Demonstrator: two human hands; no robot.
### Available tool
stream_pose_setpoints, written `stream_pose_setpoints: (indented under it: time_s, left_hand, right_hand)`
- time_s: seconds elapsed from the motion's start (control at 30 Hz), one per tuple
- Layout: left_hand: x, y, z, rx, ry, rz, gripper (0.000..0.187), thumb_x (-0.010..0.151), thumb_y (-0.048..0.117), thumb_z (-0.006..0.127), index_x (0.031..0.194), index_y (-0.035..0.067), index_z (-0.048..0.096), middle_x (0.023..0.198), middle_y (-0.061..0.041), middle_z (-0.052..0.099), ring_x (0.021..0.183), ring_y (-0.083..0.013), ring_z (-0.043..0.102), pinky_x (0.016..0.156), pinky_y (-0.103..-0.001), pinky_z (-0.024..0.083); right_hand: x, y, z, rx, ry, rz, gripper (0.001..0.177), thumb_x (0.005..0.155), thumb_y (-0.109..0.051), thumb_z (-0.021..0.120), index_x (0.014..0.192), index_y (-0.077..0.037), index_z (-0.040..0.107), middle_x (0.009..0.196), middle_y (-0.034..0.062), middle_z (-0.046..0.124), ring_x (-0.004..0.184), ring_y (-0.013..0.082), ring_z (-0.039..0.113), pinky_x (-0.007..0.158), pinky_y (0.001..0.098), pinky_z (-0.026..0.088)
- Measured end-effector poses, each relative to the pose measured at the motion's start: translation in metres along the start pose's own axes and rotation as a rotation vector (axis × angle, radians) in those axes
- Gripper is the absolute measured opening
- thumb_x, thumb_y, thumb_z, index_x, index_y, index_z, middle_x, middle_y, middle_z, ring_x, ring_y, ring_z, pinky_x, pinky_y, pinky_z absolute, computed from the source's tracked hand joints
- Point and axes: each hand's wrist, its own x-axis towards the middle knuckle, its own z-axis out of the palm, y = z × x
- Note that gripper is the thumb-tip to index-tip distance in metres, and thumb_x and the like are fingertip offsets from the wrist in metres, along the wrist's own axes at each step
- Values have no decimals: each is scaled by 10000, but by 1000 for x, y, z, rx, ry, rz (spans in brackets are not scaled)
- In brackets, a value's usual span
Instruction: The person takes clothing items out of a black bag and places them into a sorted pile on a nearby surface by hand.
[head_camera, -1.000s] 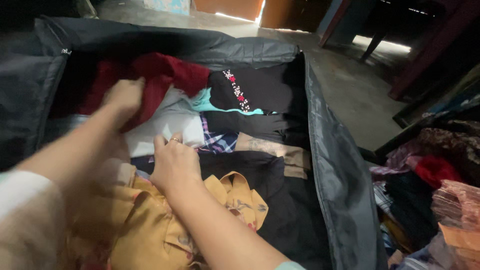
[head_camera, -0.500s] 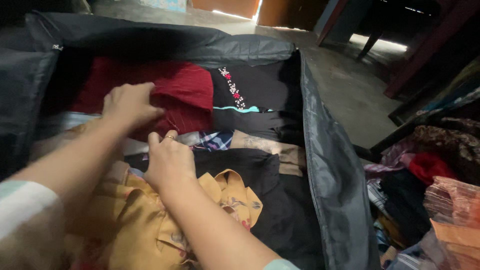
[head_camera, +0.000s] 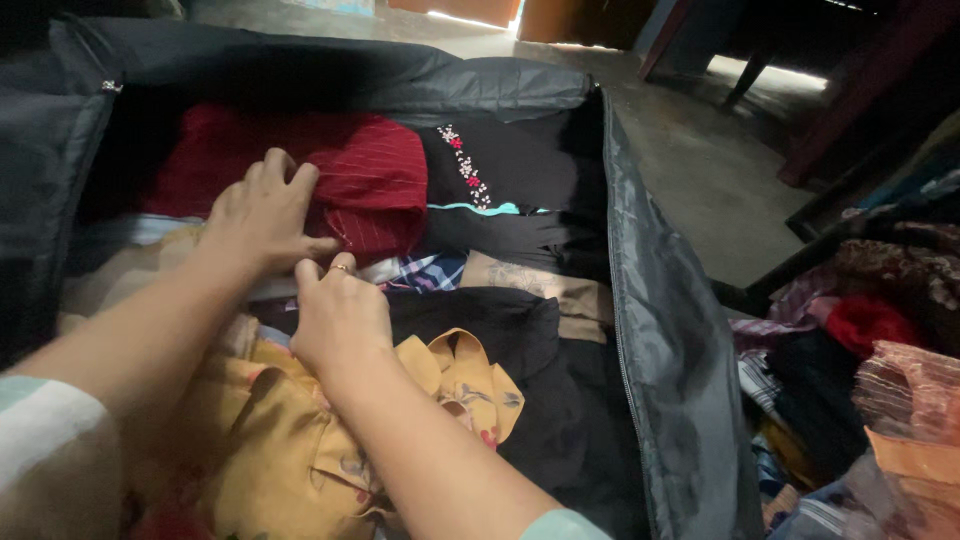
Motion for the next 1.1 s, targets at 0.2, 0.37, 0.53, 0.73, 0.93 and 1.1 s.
stream_pose_setpoints:
  time_s: [0.2, 0.37, 0.53, 0.73, 0.93, 1.1]
  left_hand:
    - [-3, -21, -21, 54, -56, 302, 1115, 570, 639, 846, 1449, 67, 468, 1375, -188, 474, 1257, -363, 490, 1007, -494, 472]
    - [-4, -40, -22, 28, -78, 354, 960, 725, 579, 739, 1518, 108, 474, 1418, -104, 529, 1249, -319, 532, 1023, -475, 479]
    - [-3, -32, -11, 40, -37, 218, 574, 959, 496, 647, 1417, 156, 587, 1355, -59, 654, 1298, -277, 609, 1081, -427, 516]
    - [-6, -25, -56, 79, -280, 273, 970, 703, 562, 794, 1497, 141, 430, 1343, -78, 600, 1279, -278, 558, 1068, -410, 474]
    - [9, -29, -70, 121, -343, 482, 1179, 569, 495, 904, 1530, 53, 384, 1440, -171, 547, 1294, -313, 569, 1078, -384, 468]
    - [23, -38, -61, 324, -422, 523, 1026, 711, 470, 813, 1554, 97, 362, 1354, -153, 615, 1216, -309, 626, 1029, -391, 514]
  right_hand:
    - [-3, 2, 3, -27, 60, -13, 582, 738, -185, 752, 1264, -58, 537, 1132, 261, 597, 863, 352, 740, 693, 395, 617]
    - [0, 3, 6, -24, 50, -6, 423, 791, -193, 721, 1170, -79, 571, 1134, 243, 607, 886, 350, 738, 719, 401, 614]
    - [2, 1, 3, -20, 11, 6, 502, 740, -220, 744, 1181, -74, 553, 1121, 253, 596, 872, 364, 733, 710, 406, 610]
    - [1, 4, 9, -44, 64, -15, 418, 786, -184, 709, 1163, -77, 565, 1124, 255, 615, 877, 346, 744, 701, 391, 619]
    - [0, 2, 6, -41, 43, -11, 418, 774, -190, 722, 1142, -77, 560, 1124, 252, 611, 873, 355, 739, 700, 403, 613]
    - [1, 2, 5, -27, 3, 4, 461, 752, -185, 729, 1164, -69, 556, 1147, 258, 597, 894, 366, 733, 705, 405, 615]
